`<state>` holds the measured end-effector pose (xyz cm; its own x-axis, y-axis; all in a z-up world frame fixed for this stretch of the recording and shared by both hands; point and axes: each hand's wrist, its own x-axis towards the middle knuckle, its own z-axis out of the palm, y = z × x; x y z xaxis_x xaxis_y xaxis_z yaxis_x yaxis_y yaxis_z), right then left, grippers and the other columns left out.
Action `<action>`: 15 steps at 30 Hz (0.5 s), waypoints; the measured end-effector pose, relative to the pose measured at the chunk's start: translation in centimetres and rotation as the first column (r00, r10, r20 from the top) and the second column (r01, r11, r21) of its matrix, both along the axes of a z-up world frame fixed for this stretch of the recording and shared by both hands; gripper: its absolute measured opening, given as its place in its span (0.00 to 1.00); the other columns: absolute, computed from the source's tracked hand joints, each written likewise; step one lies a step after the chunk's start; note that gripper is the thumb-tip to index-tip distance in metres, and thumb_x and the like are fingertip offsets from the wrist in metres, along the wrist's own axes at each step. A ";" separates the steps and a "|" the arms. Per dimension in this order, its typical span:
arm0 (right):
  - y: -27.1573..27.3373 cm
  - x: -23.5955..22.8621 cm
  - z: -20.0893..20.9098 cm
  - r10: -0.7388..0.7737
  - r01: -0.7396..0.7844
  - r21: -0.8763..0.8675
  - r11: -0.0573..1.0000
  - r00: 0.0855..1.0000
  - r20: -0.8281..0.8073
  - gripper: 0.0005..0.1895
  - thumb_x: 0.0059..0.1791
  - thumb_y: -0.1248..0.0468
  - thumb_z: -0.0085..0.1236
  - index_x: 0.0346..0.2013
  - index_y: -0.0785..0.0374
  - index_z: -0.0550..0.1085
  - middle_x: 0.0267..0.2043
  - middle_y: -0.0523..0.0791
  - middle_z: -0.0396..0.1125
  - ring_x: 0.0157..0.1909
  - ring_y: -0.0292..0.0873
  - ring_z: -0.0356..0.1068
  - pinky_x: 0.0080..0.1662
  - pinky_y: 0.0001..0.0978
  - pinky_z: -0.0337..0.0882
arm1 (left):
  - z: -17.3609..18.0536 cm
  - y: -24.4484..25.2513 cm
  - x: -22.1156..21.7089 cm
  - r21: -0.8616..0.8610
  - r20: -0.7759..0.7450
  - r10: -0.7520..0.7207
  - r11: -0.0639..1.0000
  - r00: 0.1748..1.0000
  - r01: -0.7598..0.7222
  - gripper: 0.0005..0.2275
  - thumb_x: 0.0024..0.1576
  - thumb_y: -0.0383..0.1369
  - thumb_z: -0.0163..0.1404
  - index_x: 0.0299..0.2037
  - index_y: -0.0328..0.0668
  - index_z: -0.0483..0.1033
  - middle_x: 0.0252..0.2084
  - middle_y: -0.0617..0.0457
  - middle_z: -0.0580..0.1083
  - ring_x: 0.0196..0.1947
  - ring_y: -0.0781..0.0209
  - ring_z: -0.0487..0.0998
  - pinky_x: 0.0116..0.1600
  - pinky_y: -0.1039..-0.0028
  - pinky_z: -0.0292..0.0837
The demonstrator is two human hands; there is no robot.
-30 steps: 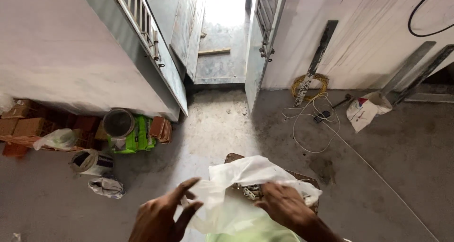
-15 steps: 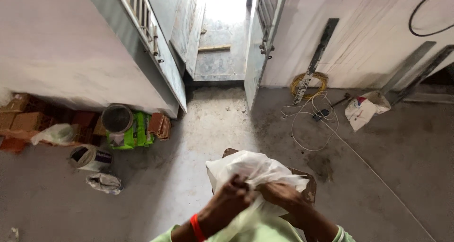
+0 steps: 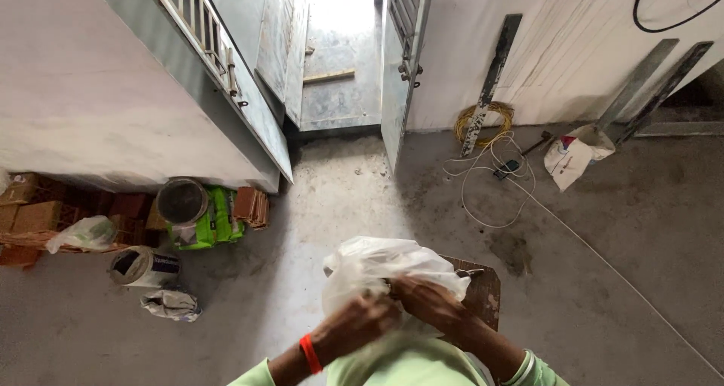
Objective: The recorder is using a hammer to fix white electrical cable clips into a pre-marked line on a ceiling beam.
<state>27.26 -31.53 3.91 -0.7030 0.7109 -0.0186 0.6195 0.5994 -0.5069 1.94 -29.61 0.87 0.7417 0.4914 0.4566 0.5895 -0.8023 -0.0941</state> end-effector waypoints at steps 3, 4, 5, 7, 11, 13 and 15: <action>1.0 -1.5 -2.0 -0.026 0.030 -0.096 0.995 0.999 0.047 0.16 0.53 0.53 0.44 0.49 0.57 0.71 0.42 0.47 0.70 0.41 0.41 0.67 0.43 0.39 0.70 | -6.2 1.1 -2.3 -0.090 -0.156 0.069 0.992 0.985 -0.084 0.09 0.47 0.27 0.56 0.38 0.42 0.76 0.36 0.52 0.76 0.36 0.60 0.77 0.37 0.71 0.75; 1.4 -1.9 -2.6 -0.035 0.042 -0.127 0.991 0.997 0.062 0.16 0.54 0.52 0.43 0.49 0.57 0.71 0.41 0.47 0.70 0.41 0.41 0.67 0.42 0.38 0.70 | -8.8 1.8 -3.4 -0.204 -0.383 0.200 0.934 0.902 -0.293 0.08 0.49 0.27 0.57 0.38 0.38 0.77 0.34 0.50 0.76 0.32 0.60 0.76 0.34 0.72 0.74; 1.7 -2.3 -3.3 -0.042 0.054 -0.161 0.985 0.996 0.079 0.16 0.54 0.52 0.42 0.48 0.57 0.71 0.41 0.47 0.69 0.40 0.40 0.66 0.41 0.37 0.70 | -9.8 1.9 -3.7 -0.207 -0.385 0.197 0.934 0.902 -0.292 0.08 0.49 0.27 0.57 0.38 0.38 0.77 0.34 0.50 0.76 0.32 0.60 0.76 0.34 0.72 0.74; 2.2 -3.0 -4.7 -0.055 0.079 -0.227 0.971 0.992 0.110 0.17 0.55 0.51 0.41 0.48 0.57 0.71 0.40 0.47 0.69 0.38 0.40 0.66 0.40 0.36 0.70 | -12.0 2.0 -4.6 -0.446 -0.212 0.392 0.776 0.895 -0.445 0.05 0.59 0.22 0.53 0.40 0.43 0.77 0.33 0.51 0.78 0.28 0.66 0.76 0.32 0.76 0.74; 3.4 -4.3 -7.0 -0.067 0.125 -0.344 0.931 0.983 0.173 0.18 0.56 0.50 0.37 0.47 0.57 0.71 0.38 0.47 0.68 0.35 0.38 0.65 0.37 0.34 0.71 | -12.5 0.8 -2.6 -0.532 -0.251 0.444 0.679 0.860 -0.506 0.07 0.65 0.25 0.49 0.34 0.46 0.76 0.25 0.54 0.74 0.21 0.64 0.74 0.29 0.70 0.72; 4.1 -4.7 -7.6 -0.072 0.151 -0.397 0.905 0.976 0.206 0.19 0.57 0.49 0.35 0.47 0.57 0.71 0.37 0.46 0.68 0.34 0.37 0.65 0.36 0.33 0.71 | -11.8 -0.2 -1.5 -0.246 0.281 0.504 0.860 0.817 -0.447 0.07 0.54 0.34 0.56 0.27 0.44 0.75 0.20 0.51 0.70 0.19 0.53 0.72 0.23 0.62 0.67; 4.6 -4.4 -7.2 -0.074 0.178 -0.450 0.875 0.968 0.240 0.20 0.58 0.48 0.33 0.46 0.57 0.71 0.36 0.46 0.68 0.32 0.37 0.64 0.34 0.32 0.71 | -14.8 -0.9 -1.1 -0.202 0.223 0.586 0.809 0.779 -0.551 0.09 0.54 0.37 0.56 0.25 0.46 0.75 0.19 0.50 0.70 0.17 0.53 0.72 0.21 0.62 0.67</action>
<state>22.90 -26.92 -3.26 -0.5506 0.6653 -0.5041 0.7959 0.2364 -0.5574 0.87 -30.56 -13.94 0.1703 0.8481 0.5017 0.9296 -0.3071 0.2037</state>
